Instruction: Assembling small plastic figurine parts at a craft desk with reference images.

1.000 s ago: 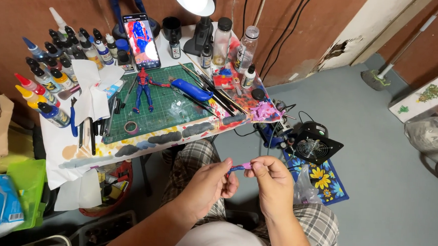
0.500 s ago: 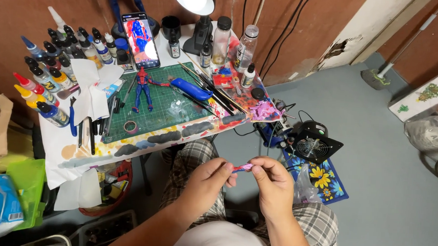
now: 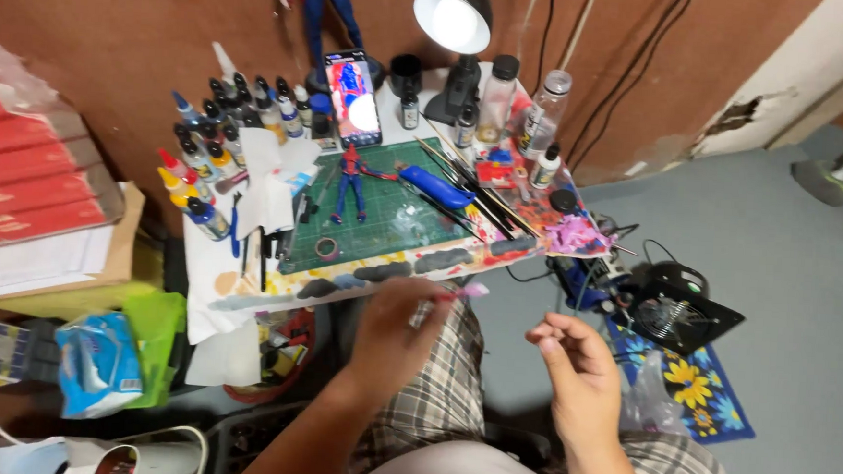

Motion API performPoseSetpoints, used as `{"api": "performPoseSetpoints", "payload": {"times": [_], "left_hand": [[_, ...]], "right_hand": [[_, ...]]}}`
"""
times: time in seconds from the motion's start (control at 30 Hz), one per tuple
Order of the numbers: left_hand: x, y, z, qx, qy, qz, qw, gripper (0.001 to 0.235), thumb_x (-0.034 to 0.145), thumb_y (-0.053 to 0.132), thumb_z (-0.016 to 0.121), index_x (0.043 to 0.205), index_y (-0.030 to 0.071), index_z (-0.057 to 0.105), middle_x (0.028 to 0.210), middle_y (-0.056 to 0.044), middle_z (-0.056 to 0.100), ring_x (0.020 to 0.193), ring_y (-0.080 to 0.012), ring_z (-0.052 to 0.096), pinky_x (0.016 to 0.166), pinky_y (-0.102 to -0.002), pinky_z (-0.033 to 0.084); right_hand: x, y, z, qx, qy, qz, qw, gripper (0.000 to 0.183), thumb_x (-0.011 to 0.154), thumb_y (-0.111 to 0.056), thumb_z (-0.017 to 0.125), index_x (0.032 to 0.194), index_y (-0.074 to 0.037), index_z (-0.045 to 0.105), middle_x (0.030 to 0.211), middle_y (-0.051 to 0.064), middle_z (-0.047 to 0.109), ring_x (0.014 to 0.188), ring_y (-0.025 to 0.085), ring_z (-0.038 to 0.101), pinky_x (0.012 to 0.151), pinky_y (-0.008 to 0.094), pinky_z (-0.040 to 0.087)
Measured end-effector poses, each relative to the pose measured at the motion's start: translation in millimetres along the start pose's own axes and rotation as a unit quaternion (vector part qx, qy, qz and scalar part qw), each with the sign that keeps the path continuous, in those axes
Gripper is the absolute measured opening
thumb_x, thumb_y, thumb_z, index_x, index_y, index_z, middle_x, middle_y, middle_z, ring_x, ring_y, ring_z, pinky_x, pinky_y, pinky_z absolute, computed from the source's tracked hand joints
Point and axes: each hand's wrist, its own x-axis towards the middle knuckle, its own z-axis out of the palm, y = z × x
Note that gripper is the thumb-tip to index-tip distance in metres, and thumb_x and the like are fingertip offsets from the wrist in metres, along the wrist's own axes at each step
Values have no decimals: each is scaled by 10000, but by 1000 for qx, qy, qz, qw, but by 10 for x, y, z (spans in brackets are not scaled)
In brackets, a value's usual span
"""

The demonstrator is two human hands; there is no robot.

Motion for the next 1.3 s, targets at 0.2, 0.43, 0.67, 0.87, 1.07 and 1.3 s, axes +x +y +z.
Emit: {"api": "performPoseSetpoints", "payload": {"times": [0.2,0.43,0.67,0.87,1.07,1.3], "left_hand": [[180,-872,-382,298,40,-81,950,179,954,298,642,951,156,750,1004,3,689,1073,-294,587,882,-458,427],[172,-1090,-347,375,28,-64,924,231,944,314,662,889,124,780,1039,-49,665,1111,-305,553,880,-488,374],[-33,-979,-585,372,44,-96,922,145,911,267,671,995,154,706,1090,-16,625,1191,-297,536,962,-488,371],[-103,-1040,-673,384,13,-81,920,78,903,195,684,940,134,715,1130,-39,607,1206,-307,529,987,-503,378],[89,-313,-568,83,-57,33,994,44,906,39,656,922,77,643,1096,-97,667,1036,-352,634,868,-482,497],[16,291,-219,-18,-136,129,982,100,1001,70,580,992,169,579,1139,-21,676,1077,-281,637,910,-401,446]], "right_hand": [[-100,272,-71,-47,27,108,993,195,948,-87,682,1122,-10,723,934,130,763,919,203,724,924,328,560],[-233,417,-30,-70,-6,225,972,223,931,-110,698,1109,0,774,922,146,788,917,198,720,943,329,559],[-294,520,-151,-65,3,256,964,230,936,-86,694,1125,18,772,915,157,782,903,219,720,932,332,544],[-278,525,-63,-41,-3,266,963,217,941,-76,694,1110,34,772,888,163,766,874,225,699,906,330,538],[-194,233,89,-83,-75,160,981,187,904,-112,739,1055,-15,794,985,101,786,942,191,731,881,325,572],[12,-473,416,-141,-156,-128,969,278,950,-215,707,1153,-24,714,1089,104,682,1030,242,680,903,385,565]]}}
